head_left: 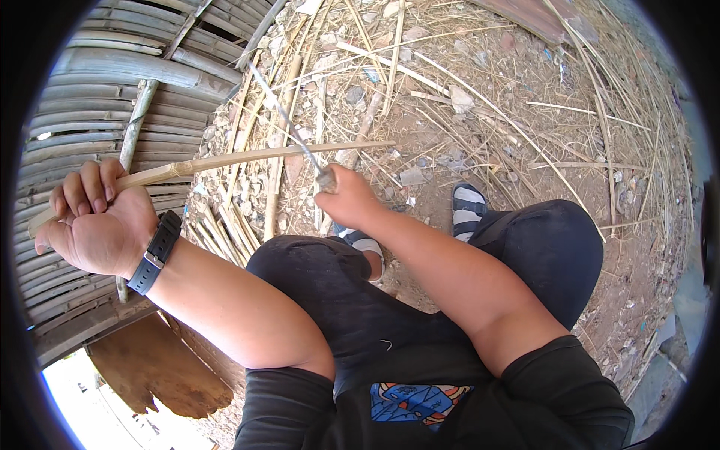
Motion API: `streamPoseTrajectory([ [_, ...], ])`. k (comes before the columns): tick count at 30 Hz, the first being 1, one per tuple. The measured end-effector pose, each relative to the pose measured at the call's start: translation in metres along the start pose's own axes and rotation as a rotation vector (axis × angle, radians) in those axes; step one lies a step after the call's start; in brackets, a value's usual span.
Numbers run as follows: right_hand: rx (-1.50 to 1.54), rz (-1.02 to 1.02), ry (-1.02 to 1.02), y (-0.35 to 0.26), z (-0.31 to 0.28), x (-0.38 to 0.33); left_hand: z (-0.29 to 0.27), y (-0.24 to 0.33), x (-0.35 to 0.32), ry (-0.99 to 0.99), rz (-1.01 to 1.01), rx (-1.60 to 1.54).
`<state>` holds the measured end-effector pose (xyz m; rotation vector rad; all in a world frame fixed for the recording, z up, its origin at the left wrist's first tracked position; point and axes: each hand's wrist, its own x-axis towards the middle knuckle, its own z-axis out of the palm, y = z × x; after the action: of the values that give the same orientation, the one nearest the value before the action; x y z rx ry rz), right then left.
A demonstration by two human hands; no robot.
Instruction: The person splits bamboo strips into thinner pieces using a machete. They hold the bamboo with one hand and repeatedly strike it with the machete to separate the layers, then gather the resulting strips.
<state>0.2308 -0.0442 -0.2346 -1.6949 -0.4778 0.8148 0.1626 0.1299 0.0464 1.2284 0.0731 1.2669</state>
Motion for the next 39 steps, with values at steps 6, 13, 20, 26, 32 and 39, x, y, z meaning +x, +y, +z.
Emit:
streamPoseTrajectory([
  [6,-0.055,-0.121,0.040,0.040,0.003,-0.007,0.000,0.005,-0.001,-0.051,-0.035,-0.028],
  [13,-0.040,0.303,0.149,0.097,-0.006,0.006,-0.003,0.004,0.001,-0.065,-0.039,-0.076],
  [20,0.046,-0.178,0.097,0.005,0.005,0.000,0.002,0.004,-0.003,-0.168,-0.073,-0.144],
  [26,-0.322,0.357,0.232,0.094,-0.006,-0.007,0.003,0.008,-0.004,-0.188,-0.088,-0.160],
  [32,-0.073,0.054,0.191,0.002,0.002,-0.005,-0.001,0.004,-0.001,-0.206,-0.088,-0.179],
  [39,-0.224,0.105,0.138,0.082,0.002,-0.008,0.007,0.002,-0.008,-0.040,-0.013,-0.047],
])
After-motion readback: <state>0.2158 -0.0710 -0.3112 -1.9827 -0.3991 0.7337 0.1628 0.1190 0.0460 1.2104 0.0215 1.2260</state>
